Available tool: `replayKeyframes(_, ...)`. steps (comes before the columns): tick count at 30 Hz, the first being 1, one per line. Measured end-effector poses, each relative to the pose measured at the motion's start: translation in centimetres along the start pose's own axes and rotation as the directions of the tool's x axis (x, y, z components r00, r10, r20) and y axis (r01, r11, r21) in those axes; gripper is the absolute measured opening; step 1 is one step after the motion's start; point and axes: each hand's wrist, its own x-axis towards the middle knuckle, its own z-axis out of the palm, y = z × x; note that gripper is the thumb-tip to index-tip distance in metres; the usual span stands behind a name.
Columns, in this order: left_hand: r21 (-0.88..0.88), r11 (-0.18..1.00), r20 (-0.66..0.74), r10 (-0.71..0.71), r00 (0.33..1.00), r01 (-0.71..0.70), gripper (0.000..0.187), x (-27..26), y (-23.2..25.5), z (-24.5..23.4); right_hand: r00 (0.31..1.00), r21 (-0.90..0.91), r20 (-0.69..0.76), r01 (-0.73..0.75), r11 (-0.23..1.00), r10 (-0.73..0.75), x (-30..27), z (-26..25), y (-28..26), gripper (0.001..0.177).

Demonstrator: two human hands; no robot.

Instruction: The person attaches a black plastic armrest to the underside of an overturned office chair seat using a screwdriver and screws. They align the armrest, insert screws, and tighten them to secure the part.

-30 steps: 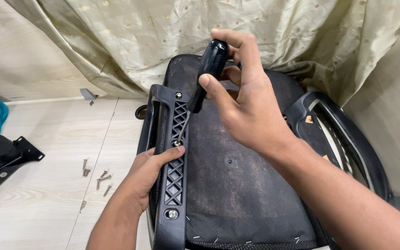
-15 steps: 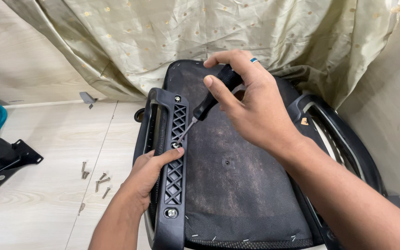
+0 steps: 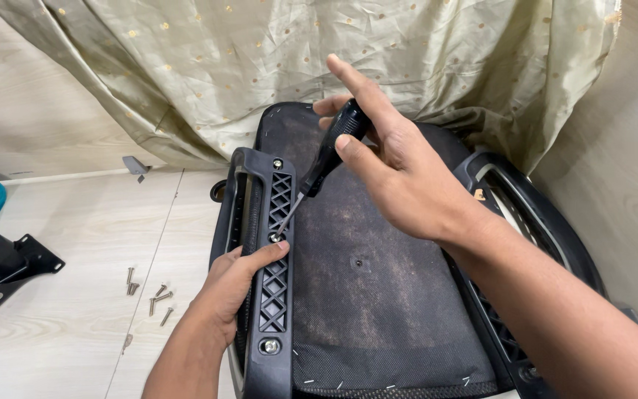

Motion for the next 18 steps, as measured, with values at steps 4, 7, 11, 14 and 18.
replayKeyframes(4,-0.006,0.999,-0.021,-0.047,0.999,0.047,0.033,0.0,-0.03,0.01,0.949,-0.126,-0.037,-0.314,0.941,0.312,0.08,0.32,-0.04,0.041)
replayKeyframes(7,0.007,0.999,-0.029,-0.053,0.998,0.053,0.033,-0.15,0.01,0.05,0.953,-0.163,-0.042,-0.302,0.939,0.299,0.29,0.48,-0.26,0.035)
replayKeyframes(11,0.018,0.999,-0.016,-0.032,0.999,0.033,0.034,-0.12,-0.08,0.06,0.981,0.013,-0.011,-0.193,0.981,0.194,0.29,0.64,-0.27,0.041)
replayKeyframes(14,0.036,0.999,-0.045,-0.038,0.998,0.039,0.034,-0.06,-0.12,0.13,0.956,-0.08,-0.033,-0.294,0.952,0.293,0.29,0.76,-0.12,0.032)
replayKeyframes(18,0.002,0.998,-0.036,-0.062,0.997,0.062,0.033,-0.1,-0.18,0.03,0.999,0.02,0.018,0.031,0.999,-0.031,-0.05,0.26,0.05,0.043)
